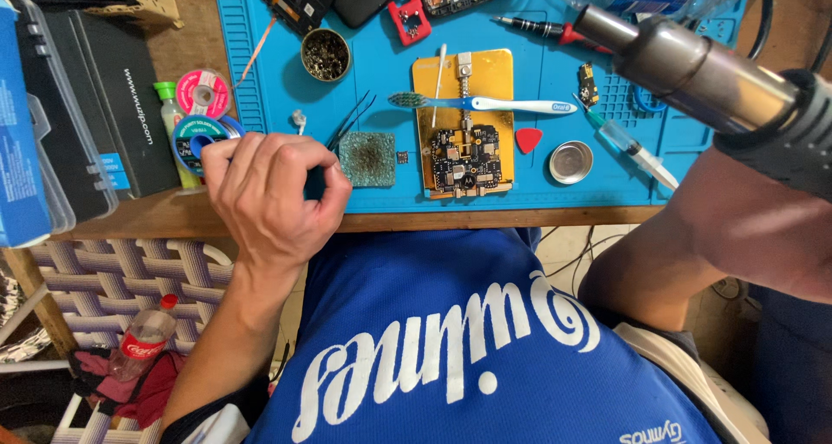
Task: The person uses a hot air gun to heat a circuit board, then switches to a soldering iron to apply solder to specific points on the board. They use tweezers to position small components and a spool of solder wire to feed material into the joints.
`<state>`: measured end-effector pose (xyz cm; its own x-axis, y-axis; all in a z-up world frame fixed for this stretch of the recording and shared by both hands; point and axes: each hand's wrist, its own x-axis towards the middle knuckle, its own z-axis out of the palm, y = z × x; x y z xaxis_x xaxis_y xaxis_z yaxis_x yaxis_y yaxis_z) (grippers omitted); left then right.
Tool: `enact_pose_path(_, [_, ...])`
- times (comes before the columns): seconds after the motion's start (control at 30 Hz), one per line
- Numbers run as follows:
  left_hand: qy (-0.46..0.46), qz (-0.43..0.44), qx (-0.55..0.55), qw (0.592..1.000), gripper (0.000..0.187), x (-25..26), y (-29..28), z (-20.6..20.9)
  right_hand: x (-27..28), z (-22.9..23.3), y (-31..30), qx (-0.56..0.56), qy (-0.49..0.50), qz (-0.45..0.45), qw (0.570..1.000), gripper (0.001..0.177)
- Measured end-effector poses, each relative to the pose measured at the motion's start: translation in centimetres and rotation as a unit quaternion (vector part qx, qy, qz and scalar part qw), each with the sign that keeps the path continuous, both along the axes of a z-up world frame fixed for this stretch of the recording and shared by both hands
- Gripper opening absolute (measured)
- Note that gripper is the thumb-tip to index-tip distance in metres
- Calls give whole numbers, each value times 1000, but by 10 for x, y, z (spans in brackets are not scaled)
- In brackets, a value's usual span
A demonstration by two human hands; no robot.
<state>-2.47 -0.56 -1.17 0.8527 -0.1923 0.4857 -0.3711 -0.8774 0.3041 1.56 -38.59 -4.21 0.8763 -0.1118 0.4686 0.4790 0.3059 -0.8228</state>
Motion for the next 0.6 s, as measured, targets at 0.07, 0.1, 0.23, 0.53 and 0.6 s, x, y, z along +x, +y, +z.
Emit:
enact_pose_path(0.07, [5, 10, 14, 1000, 9, 1, -1, 3, 4, 2, 4, 92, 17, -31, 995, 38])
enact_pose_path(0.1, [8, 20, 16, 1000, 8, 1, -1, 5, 4, 0, 1, 145, 9, -14, 989, 43])
enact_pose_path(0.23, [3, 44, 25, 999, 7, 1, -4, 7, 16, 28, 35, 41, -102, 42, 993, 45])
enact_pose_path(0.53, [-45, -16, -71, 996, 12, -1, -15, 13, 19, 54, 64, 88, -145, -3, 986, 45])
enact_pose_path(0.6, [6, -80, -154, 985, 8, 3, -34, 28, 14, 63, 76, 57, -142, 12, 988, 47])
